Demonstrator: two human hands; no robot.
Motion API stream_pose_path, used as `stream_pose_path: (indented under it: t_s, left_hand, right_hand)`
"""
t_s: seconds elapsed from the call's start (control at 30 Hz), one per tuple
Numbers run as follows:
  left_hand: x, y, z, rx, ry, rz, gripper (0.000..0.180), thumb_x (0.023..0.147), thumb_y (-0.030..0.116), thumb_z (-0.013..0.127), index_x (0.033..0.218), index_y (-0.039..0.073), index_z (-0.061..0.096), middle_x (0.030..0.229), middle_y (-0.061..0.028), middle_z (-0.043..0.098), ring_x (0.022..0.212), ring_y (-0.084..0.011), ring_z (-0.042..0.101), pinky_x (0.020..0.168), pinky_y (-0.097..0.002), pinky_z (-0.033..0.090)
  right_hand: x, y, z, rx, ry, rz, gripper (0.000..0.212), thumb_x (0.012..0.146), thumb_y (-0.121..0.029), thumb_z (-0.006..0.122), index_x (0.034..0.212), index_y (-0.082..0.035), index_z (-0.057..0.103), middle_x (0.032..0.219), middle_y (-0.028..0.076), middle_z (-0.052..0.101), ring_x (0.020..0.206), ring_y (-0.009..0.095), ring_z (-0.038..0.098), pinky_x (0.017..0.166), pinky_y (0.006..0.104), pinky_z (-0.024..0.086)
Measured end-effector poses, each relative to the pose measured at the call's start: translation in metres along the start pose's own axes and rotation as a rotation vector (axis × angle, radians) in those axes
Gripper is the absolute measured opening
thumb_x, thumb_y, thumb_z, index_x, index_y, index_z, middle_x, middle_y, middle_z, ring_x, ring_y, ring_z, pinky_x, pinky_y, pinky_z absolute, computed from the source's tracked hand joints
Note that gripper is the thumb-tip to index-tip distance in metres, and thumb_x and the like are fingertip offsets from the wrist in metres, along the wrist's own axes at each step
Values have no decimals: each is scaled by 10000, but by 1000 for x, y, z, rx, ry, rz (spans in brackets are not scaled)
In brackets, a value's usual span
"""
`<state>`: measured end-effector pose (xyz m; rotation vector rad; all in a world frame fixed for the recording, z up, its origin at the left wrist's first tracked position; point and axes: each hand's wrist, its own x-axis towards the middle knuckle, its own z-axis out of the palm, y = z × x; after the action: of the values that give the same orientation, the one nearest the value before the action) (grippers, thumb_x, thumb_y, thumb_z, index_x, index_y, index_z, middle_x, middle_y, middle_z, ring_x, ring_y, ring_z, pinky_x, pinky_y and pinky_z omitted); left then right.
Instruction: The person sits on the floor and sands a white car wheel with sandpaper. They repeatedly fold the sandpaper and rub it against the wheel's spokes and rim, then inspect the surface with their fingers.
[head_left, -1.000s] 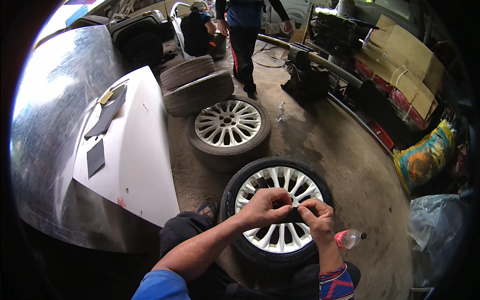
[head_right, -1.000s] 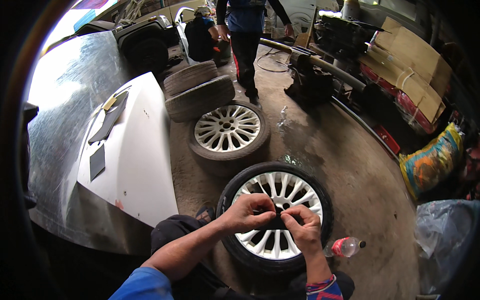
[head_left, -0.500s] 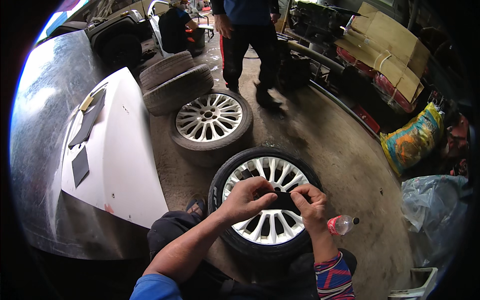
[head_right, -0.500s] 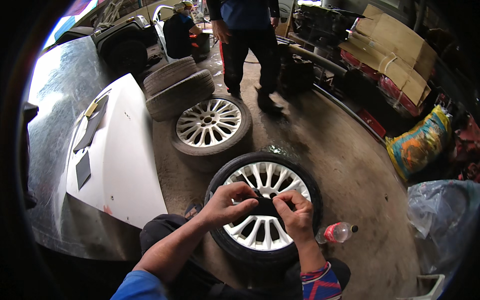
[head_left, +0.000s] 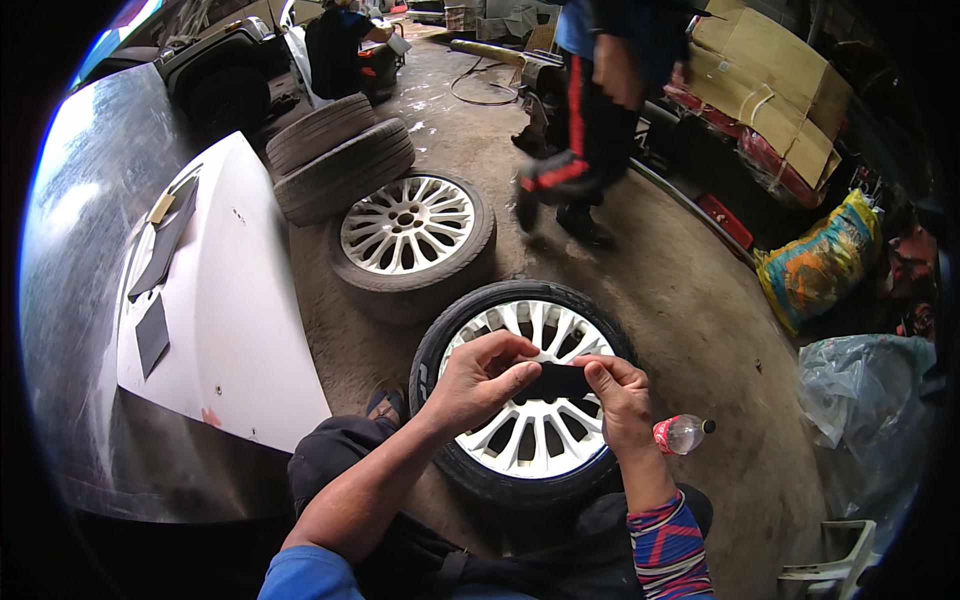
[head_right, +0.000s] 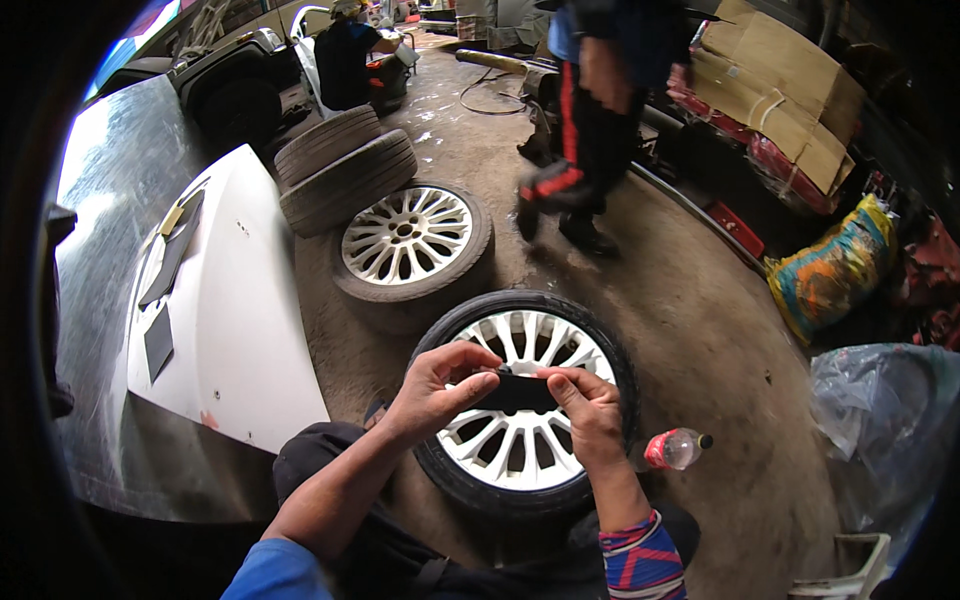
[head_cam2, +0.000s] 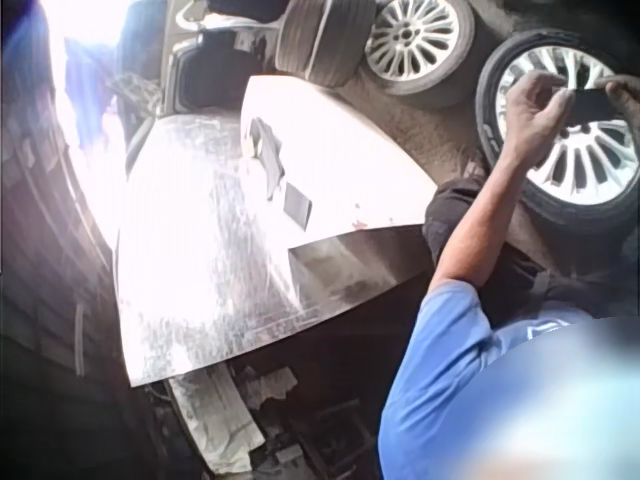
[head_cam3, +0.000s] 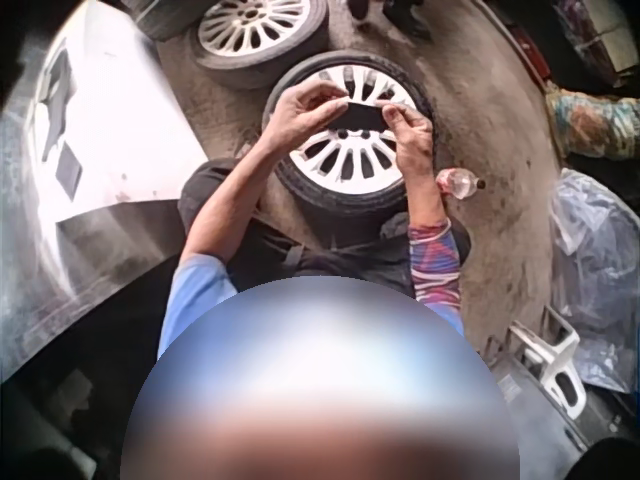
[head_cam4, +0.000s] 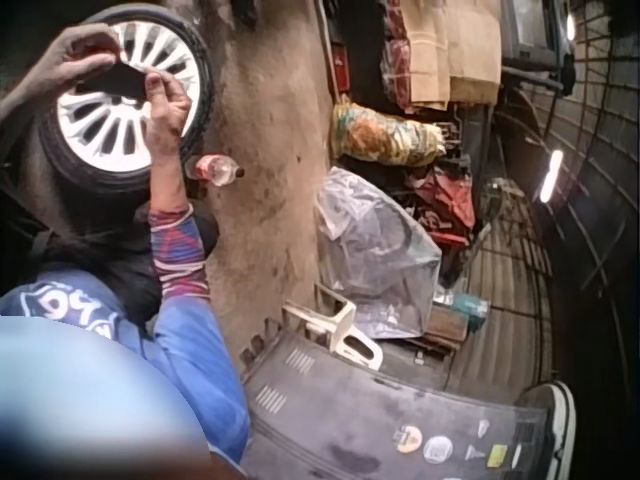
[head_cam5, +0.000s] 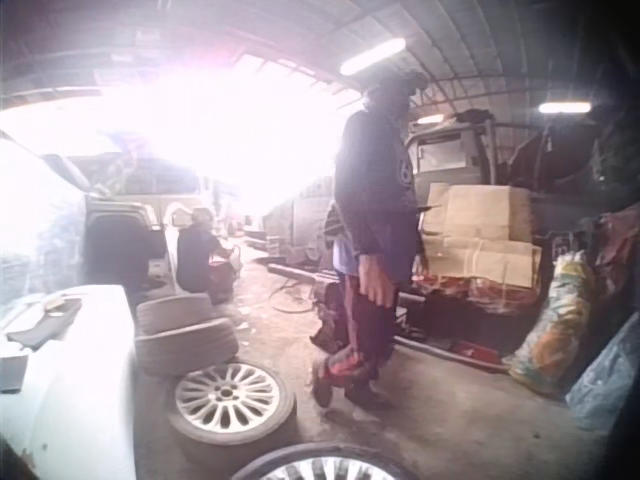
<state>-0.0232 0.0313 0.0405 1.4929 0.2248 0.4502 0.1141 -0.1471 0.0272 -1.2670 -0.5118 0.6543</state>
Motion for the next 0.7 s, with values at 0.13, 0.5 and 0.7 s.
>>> stream_pose_path:
  t_s: [0.13,0.5,0.7]
  left_hand:
    - [1,1,0,181,29,39,177,955,183,758,950,8,727,873,-7,662,815,-70,588,740,-253,480]
    - [1,-4,-3,416,-85,158,87,927,98,752,918,12,738,867,-67,675,802,-163,661,722,-303,515]
    - [0,-8,6,490,-98,176,84,900,81,772,934,12,739,890,-96,692,833,-202,706,725,-321,544]
  right_hand:
    - [-2,3,-2,-68,24,-60,297,963,-283,743,1058,-2,762,930,37,752,860,96,659,841,240,506]
    - [2,-2,-3,-556,-227,-208,189,913,-121,758,1072,-20,771,965,99,762,892,160,700,796,291,524]
    - [-2,4,3,-580,-215,-179,129,910,-75,742,1011,2,767,879,104,731,822,186,692,734,297,525]
